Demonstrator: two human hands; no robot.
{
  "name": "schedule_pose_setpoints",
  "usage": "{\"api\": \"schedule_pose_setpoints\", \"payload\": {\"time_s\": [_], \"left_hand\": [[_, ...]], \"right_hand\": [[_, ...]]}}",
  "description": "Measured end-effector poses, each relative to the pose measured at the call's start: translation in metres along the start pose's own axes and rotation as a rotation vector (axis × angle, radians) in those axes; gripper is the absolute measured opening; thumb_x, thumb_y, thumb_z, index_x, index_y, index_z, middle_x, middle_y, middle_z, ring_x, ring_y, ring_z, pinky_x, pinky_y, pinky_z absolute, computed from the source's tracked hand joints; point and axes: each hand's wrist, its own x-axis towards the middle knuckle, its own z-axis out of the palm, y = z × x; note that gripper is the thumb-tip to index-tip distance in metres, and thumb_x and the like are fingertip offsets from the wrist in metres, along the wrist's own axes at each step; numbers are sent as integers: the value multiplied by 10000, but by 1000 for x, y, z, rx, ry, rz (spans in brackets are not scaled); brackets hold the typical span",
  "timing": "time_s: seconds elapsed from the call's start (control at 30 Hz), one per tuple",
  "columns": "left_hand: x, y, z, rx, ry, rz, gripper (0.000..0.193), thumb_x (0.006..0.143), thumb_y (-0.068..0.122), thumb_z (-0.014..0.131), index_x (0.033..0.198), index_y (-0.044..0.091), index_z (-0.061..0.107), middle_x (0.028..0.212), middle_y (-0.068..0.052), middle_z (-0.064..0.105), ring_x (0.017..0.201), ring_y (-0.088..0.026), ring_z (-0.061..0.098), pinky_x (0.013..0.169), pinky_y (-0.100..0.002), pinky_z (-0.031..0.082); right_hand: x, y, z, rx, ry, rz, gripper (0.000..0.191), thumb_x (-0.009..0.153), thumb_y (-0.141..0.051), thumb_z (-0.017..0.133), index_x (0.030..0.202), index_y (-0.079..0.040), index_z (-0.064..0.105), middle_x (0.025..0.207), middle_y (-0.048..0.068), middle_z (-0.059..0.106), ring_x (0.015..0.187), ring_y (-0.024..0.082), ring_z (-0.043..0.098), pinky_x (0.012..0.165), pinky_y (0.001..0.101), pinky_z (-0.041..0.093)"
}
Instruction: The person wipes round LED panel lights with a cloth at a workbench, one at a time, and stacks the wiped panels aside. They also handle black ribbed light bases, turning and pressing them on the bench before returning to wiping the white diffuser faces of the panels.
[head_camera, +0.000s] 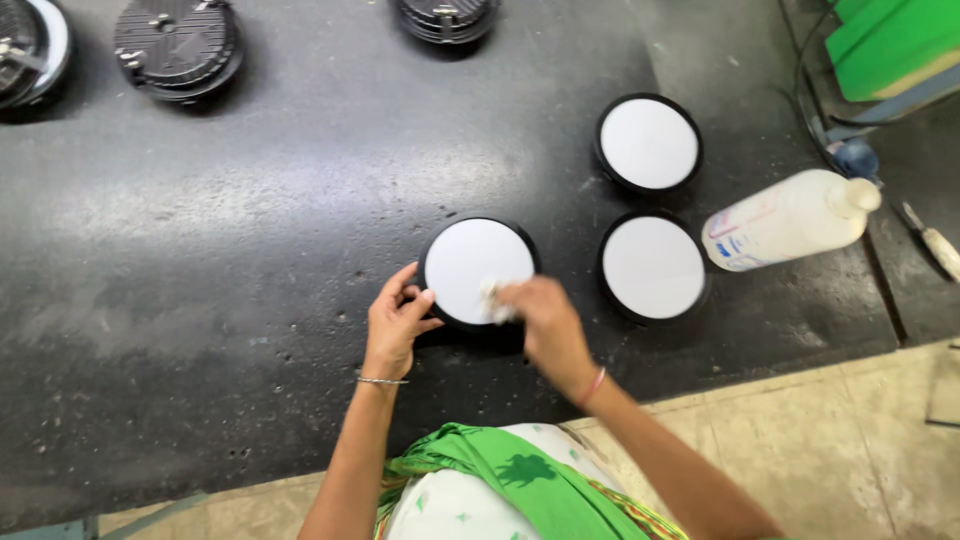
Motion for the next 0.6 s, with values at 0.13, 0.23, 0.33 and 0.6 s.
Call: {"api": "schedule_pose_setpoints", "payload": {"time_s": [0.13,0.23,0.33,0.6], "left_hand": [[1,-1,-2,58,74,1,555,896,43,711,1430,58,562,933,9,575,788,-105,639,645,-284,629],[3,13,-5,28,186,88,545,917,52,696,1443,58,554,974,-1,567,829,-118,633,681,-298,618],[-1,39,-5,226,417,374,516,953,54,681,1451,24,547,1123,-56,534,989,-163,600,818,-343,573],[-30,10,118,776,198,555,376,954,104,694,1300,11,578,1150,-139,603,1013,-244,629,926,-388,527]], "right_hand": [[-44,-26,-15,362,-230,79,531,681,210,509,1065,-65,752,1132,101,743,1127,304,657,1010,388,521],[-49,-19,-34,384,-198,151,527,697,217,525,1064,-75,764,1161,82,751,1158,275,666,1021,356,530],[-54,2,-63,293,-81,232,526,699,214,521,1068,-67,771,1178,79,762,1176,250,683,1016,342,525],[-80,59,-116,201,224,603,408,902,142,496,1183,-47,723,1208,112,727,987,184,708,840,318,563]]}}
